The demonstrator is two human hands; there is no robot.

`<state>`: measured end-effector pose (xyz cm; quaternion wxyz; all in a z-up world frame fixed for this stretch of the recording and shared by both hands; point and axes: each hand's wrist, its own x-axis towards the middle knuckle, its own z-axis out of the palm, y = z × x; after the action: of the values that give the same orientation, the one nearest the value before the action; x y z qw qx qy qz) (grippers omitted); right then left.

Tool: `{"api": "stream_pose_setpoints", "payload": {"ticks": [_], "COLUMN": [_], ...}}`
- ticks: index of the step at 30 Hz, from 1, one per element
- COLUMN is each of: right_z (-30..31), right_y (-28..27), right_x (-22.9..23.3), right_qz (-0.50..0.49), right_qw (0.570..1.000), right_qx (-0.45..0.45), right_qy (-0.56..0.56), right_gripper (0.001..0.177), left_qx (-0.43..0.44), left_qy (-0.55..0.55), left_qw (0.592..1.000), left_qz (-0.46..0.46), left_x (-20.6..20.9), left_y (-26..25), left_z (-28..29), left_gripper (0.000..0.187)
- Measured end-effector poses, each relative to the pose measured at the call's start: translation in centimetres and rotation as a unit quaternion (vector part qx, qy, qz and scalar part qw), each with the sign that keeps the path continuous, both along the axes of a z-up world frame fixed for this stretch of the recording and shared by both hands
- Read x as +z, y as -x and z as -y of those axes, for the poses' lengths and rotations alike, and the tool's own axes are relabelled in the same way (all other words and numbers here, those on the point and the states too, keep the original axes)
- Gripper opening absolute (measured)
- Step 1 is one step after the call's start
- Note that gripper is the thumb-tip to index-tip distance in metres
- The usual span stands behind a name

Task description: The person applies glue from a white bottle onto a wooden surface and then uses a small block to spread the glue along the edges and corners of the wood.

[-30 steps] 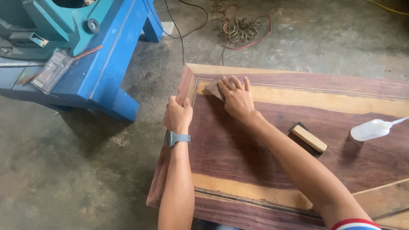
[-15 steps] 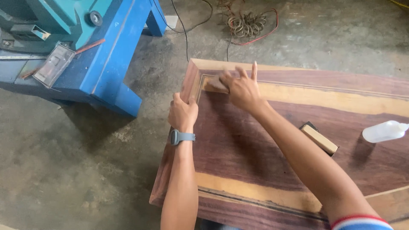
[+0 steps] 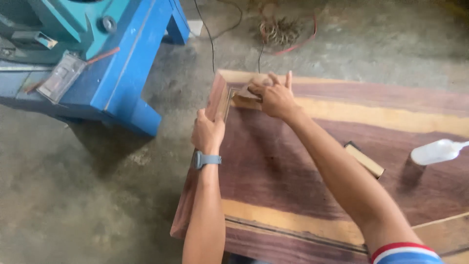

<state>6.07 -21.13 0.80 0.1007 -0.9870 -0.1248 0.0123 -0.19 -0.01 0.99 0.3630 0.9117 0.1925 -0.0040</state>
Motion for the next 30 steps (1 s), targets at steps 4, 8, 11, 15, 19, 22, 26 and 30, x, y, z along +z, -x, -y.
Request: {"api": "stream_pose_setpoints", "payload": {"ticks": [4, 8, 11, 15, 19, 22, 26, 30], "right_z": [0.2, -0.1, -0.4, -0.9, -0.3, -0.2, -1.1, -0.3], "right_y": [3.3, 4.1, 0.7, 1.5, 4.9, 1.9, -1.2, 4.6], "right_x": [-0.8, -0.1, -2.2, -1.4, -1.0, -2.4, -2.7, -0.3], "right_qz": [-0.002, 0.003, 0.009, 0.013, 0.010, -0.003, 0.036, 0.002], "right_qw": [1.000, 0.999, 1.000, 1.000, 0.999, 0.999, 0.999, 0.999], "right_qx": [0.008, 0.006, -0.006, -0.010, -0.008, -0.013, -0.029, -0.005], "right_qy": [0.006, 0.040, 0.027, 0.016, 0.048, 0.038, 0.015, 0.032], "right_gripper": [0.058, 0.061, 0.062, 0.059, 0.052, 0.049, 0.047, 0.049], "left_qx": [0.007, 0.009, 0.006, 0.009, 0.009, 0.005, 0.008, -0.003], "left_qy": [-0.013, -0.022, -0.022, -0.022, -0.026, -0.029, -0.003, -0.029], "left_qw": [1.000, 1.000, 1.000, 1.000, 1.000, 0.999, 1.000, 1.000], "left_qz": [0.003, 0.000, -0.004, 0.002, -0.004, -0.013, 0.004, 0.001], "left_x": [-0.1, 0.8, -0.1, 0.3, 0.2, 0.2, 0.7, 0.2], "left_y": [-0.2, -0.3, 0.2, 0.3, -0.2, 0.6, 0.5, 0.1], "left_z": [0.2, 0.5, 0.3, 0.2, 0.3, 0.3, 0.0, 0.2], "left_gripper": [0.051, 0.053, 0.052, 0.053, 0.053, 0.053, 0.053, 0.055]}}
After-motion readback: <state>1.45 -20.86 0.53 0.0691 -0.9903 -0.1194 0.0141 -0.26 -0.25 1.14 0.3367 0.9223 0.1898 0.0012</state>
